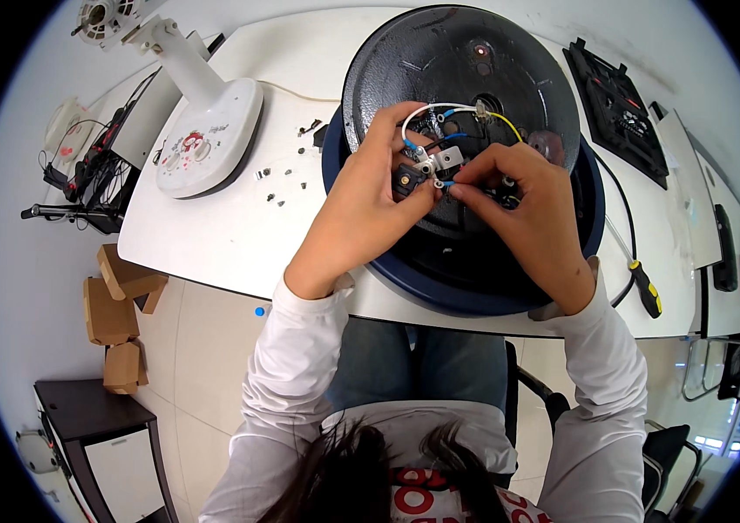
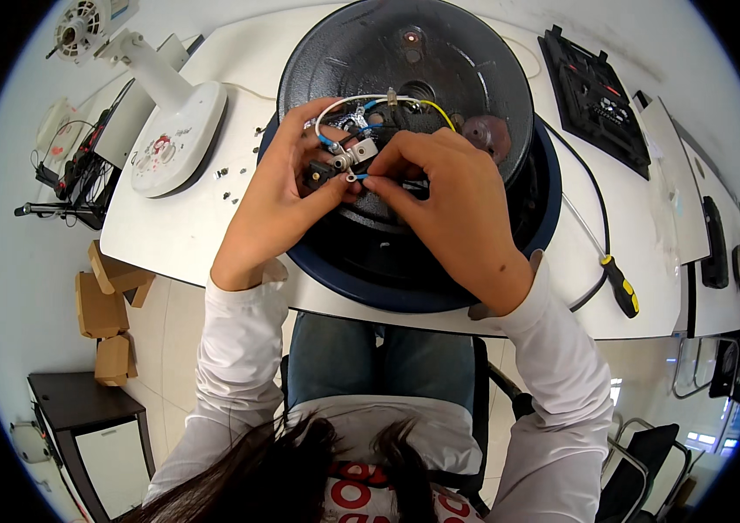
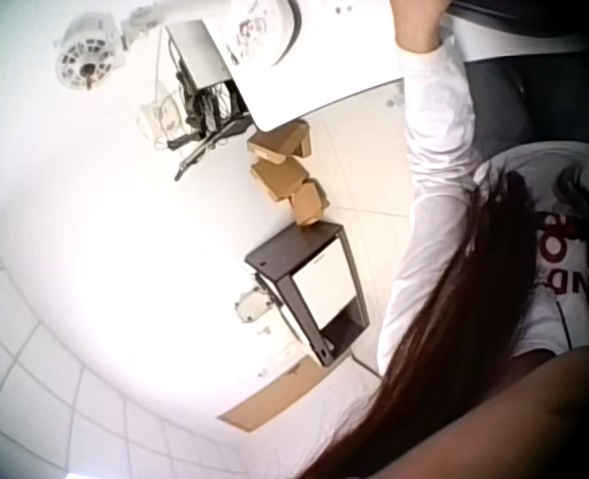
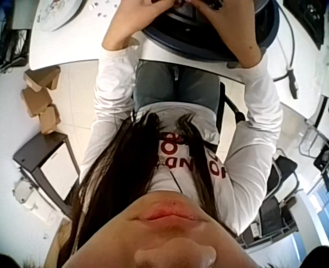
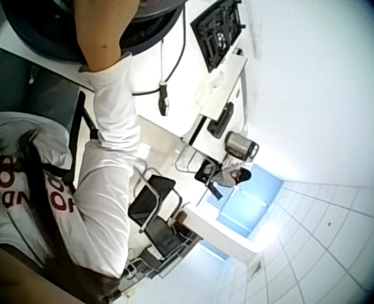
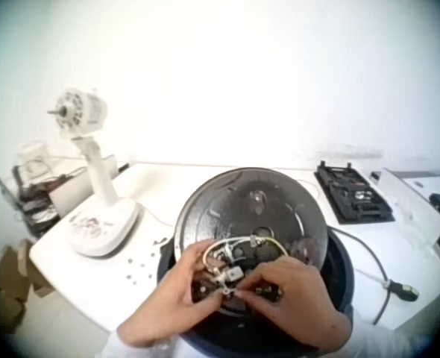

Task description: The person uses a screwdriver to loosen screws on a small electrical component inside a disassembled fan base. They then connect wires to the component and tighten the screws to secure the connections.

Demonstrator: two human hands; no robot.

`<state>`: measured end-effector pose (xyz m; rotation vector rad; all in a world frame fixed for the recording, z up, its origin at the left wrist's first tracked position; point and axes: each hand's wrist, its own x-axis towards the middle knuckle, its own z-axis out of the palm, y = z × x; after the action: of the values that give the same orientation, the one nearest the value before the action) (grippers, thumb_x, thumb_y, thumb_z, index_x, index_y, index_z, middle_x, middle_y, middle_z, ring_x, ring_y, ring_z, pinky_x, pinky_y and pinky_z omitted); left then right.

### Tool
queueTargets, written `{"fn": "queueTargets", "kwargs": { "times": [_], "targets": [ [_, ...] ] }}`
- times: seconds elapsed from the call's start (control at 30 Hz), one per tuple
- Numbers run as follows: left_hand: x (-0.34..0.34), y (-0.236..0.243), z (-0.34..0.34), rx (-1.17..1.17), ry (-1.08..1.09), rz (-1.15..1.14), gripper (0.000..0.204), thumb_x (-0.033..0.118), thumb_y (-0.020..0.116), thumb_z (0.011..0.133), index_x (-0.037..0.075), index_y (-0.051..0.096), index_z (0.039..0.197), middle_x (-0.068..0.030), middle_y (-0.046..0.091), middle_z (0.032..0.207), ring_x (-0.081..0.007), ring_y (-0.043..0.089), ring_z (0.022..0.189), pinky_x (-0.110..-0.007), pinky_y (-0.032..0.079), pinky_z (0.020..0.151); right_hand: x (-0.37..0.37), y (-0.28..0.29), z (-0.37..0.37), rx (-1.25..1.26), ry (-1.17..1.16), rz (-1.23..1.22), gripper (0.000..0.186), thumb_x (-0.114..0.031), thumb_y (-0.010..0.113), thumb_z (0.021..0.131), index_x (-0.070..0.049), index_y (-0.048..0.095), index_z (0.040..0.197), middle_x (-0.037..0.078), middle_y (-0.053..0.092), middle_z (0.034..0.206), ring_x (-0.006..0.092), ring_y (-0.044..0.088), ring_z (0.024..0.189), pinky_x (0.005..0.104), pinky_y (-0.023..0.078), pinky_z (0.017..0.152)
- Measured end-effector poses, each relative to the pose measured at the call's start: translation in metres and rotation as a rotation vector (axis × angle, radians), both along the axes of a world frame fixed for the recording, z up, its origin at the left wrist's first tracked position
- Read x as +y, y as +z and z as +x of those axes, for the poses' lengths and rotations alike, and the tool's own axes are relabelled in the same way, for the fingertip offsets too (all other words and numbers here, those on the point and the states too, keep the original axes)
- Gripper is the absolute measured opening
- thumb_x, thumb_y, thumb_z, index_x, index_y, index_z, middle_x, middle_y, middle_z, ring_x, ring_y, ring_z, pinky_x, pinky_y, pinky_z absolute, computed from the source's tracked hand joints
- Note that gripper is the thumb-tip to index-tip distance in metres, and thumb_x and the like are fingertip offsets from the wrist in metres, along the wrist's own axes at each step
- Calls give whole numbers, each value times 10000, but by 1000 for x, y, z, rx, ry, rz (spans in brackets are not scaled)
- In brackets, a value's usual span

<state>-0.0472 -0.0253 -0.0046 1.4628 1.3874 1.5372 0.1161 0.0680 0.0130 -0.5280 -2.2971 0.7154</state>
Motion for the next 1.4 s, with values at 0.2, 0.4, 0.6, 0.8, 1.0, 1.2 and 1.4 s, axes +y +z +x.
{"fn": "queueTargets", "kwargs": {
  "times": [0.2,0.4,0.6,0.8,1.0,1.2,1.4],
  "targets": [
    [-2,1,0,-32,-42,-25,633,-92,558,851,59,317,1416,-108,533,1137,-166,594,936,-284,534,831,2,-4,0,31,-20,141,124,-101,746,737,-77,648,810,31,628,740,218,602,742,325,474,653],
    [-4,5,-3,-48,-42,-86,657,-99,565,842,38,302,1429,-120,572,1169,-164,612,970,-272,526,837,5,-5,2,32,-30,338,125,-108,743,727,-106,642,801,15,613,731,216,594,761,337,478,647],
    [-6,8,-5,-69,-76,-70,714,-108,592,807,23,292,1441,-125,589,1168,-152,612,987,-226,522,787,4,-4,1,56,-42,535,128,-112,739,722,-108,642,805,3,605,736,202,586,760,326,485,644],
    [-5,9,-3,-111,-78,-83,708,-118,589,789,11,316,1429,-125,592,1159,-158,618,973,-229,522,788,3,-2,3,50,-34,633,147,-112,731,702,-108,657,829,-1,610,763,190,585,788,316,484,648],
    [-9,10,5,-246,-61,-95,728,-136,563,786,33,305,1445,-142,581,1156,-188,635,949,-281,519,836,2,-4,3,63,-37,697,171,-91,697,665,-101,651,829,-7,607,785,190,593,812,308,494,672],
    [-18,14,12,-240,-131,-37,766,-159,533,785,80,278,1467,-147,553,1178,-192,634,944,-254,527,775,0,0,3,77,-52,684,184,-64,688,663,-84,622,834,-1,610,848,193,603,837,307,506,683],
    [-18,7,14,-210,-101,-28,331,-45,487,931,3,481,1259,-138,586,1079,-205,679,866,-247,554,733,6,-5,3,97,2,712,160,-59,705,708,-81,620,841,2,631,878,195,612,807,303,506,639]
  ]
}}
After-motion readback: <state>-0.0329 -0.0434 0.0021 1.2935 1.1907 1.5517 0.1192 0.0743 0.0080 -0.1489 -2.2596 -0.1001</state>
